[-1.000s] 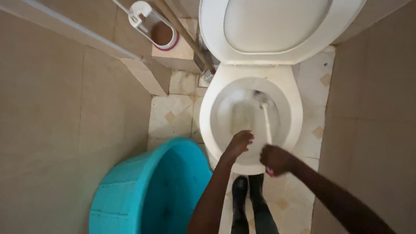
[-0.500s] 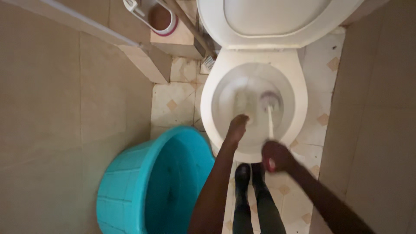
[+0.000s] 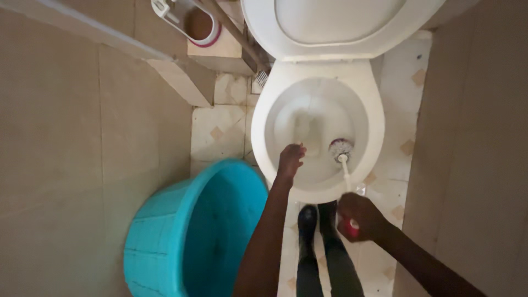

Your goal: The person cleans a toilet by scrubbing the inside of the bowl and under the rim with a toilet brush.

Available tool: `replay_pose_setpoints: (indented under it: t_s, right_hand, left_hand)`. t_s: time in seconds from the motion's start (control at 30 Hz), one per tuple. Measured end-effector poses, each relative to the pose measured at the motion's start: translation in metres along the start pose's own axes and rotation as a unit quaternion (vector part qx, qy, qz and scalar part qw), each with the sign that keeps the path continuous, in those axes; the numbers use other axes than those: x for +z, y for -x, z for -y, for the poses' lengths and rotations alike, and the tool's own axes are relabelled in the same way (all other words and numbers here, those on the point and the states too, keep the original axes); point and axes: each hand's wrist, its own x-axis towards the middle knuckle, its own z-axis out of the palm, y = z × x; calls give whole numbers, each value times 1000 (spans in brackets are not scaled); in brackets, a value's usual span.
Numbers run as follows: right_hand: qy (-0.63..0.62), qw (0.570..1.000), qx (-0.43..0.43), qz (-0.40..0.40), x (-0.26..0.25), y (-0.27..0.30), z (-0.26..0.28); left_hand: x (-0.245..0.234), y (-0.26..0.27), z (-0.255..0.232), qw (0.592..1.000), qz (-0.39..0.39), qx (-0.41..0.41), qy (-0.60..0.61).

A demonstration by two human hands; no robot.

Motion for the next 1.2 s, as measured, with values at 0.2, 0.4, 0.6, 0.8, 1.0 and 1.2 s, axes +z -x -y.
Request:
replay_pose_setpoints:
  t_s: [0.2,0.4,0.6,0.8,1.0,1.2]
  right_hand:
    - [69,992,-13,109,21,-24,-77]
    - [-50,995,-85,19,73,-81,-111]
    - [154,977,56,136,76,20,-12]
    - [92,981,-22,170,33,-62,-88]
    - [16,996,29,-88,72,-72,-42]
    - [52,996,-39,68,65,-34,-37]
  left_hand:
    - [4,7,-14,999,-21,42,-28]
    - [-10,-5,0,996,7,17,86]
    - [-20,13,-3,997,9,48,65]
    - [0,43,-39,1000,-15,20,-5]
    - [-10,39,-22,997,18,43,54]
    - [-6,52,-47,999,-20,12,-48]
